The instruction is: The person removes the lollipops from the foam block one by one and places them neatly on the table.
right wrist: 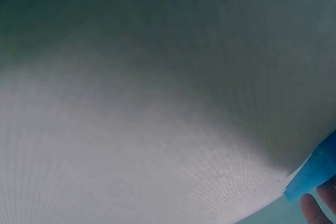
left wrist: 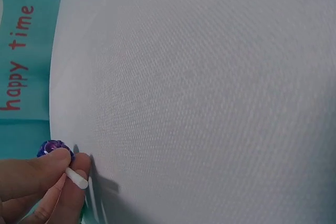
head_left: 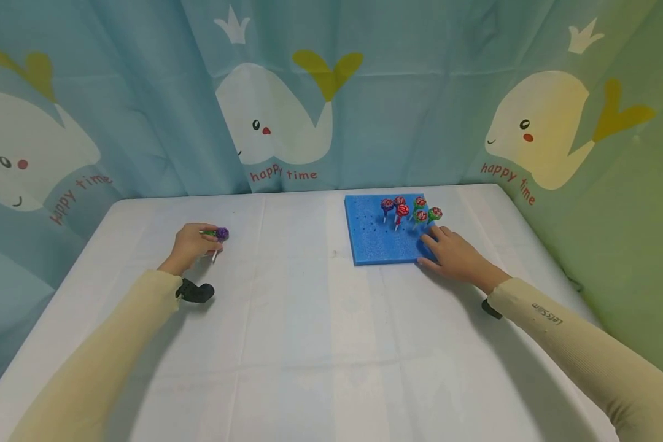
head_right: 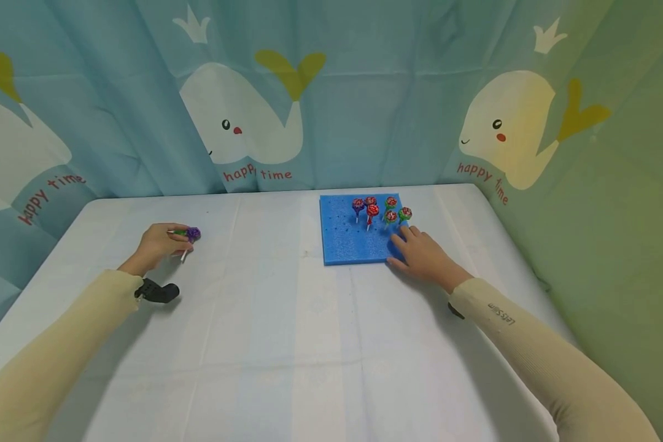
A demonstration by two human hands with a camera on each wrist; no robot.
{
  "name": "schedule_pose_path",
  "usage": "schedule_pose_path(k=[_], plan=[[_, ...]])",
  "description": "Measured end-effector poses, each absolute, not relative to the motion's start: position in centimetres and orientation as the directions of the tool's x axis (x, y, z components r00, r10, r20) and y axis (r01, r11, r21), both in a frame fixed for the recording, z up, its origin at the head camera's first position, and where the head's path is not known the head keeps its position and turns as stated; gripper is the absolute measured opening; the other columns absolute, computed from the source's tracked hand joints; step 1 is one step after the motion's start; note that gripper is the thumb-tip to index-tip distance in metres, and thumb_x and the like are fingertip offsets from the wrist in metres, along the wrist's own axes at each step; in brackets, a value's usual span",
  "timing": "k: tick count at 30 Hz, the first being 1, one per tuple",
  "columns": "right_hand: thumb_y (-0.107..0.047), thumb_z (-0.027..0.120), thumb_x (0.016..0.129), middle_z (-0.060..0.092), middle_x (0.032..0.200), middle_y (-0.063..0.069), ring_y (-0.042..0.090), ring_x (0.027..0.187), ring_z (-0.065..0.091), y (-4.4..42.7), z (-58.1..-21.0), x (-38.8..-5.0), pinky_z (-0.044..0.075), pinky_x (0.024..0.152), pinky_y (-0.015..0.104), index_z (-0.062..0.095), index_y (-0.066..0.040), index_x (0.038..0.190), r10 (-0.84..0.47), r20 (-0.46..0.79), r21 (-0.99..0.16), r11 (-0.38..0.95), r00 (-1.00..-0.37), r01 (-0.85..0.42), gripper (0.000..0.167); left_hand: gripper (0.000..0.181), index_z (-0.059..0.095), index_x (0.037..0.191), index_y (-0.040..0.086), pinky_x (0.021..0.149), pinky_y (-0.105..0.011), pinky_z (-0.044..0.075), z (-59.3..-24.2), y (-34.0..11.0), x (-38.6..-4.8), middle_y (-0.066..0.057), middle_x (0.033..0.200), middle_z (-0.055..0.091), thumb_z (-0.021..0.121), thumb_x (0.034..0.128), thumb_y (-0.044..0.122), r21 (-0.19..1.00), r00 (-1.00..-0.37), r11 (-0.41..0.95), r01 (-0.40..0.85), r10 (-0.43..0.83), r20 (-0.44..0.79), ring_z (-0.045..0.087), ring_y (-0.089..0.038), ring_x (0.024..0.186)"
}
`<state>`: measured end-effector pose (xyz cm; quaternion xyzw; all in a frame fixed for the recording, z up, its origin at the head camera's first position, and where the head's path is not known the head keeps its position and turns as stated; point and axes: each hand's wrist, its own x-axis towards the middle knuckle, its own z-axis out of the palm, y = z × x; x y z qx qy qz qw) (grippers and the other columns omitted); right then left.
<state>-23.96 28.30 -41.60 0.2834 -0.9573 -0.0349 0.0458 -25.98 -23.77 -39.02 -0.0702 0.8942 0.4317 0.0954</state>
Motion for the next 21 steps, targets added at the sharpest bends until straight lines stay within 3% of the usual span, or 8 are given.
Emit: schedule_pose_path(k=[11,21], plan=[[-0.04,0.059,0.09,0.052,0.114,0.025,0.038,0.104,0.053,28.33,-41.5,-23.95,0.049,0.088,0.053,0.053,0.002,0.119,-0.547,0.064,0.084,0.837,-0.835,-0.541,0.051,0.052,0.042,0.133,-0.013,0.063,-0.014,0.054,-38.95,-23.73,-26.44,-0.032,0.117,0.059,0.062,0.0874,0.002,0.716,-0.973,0.672,-0.188,-0.026,-0.23,0.06,0.001,0.064],[-0.037,0.061,0.089,0.052,0.114,0.026,0.039,0.104,0.053,28.33,-41.5,-23.92,0.049,0.087,0.053,0.053,0.002,0.118,-0.553,0.075,0.087,0.832,-0.83,-0.547,0.049,0.059,0.045,0.13,-0.013,0.064,-0.021,0.056,-38.95,-24.29,-26.79,-0.027,0.104,0.066,0.072,0.0816,0.009,0.724,-0.967,0.662,-0.194,-0.007,-0.254,0.065,-0.006,0.065]])
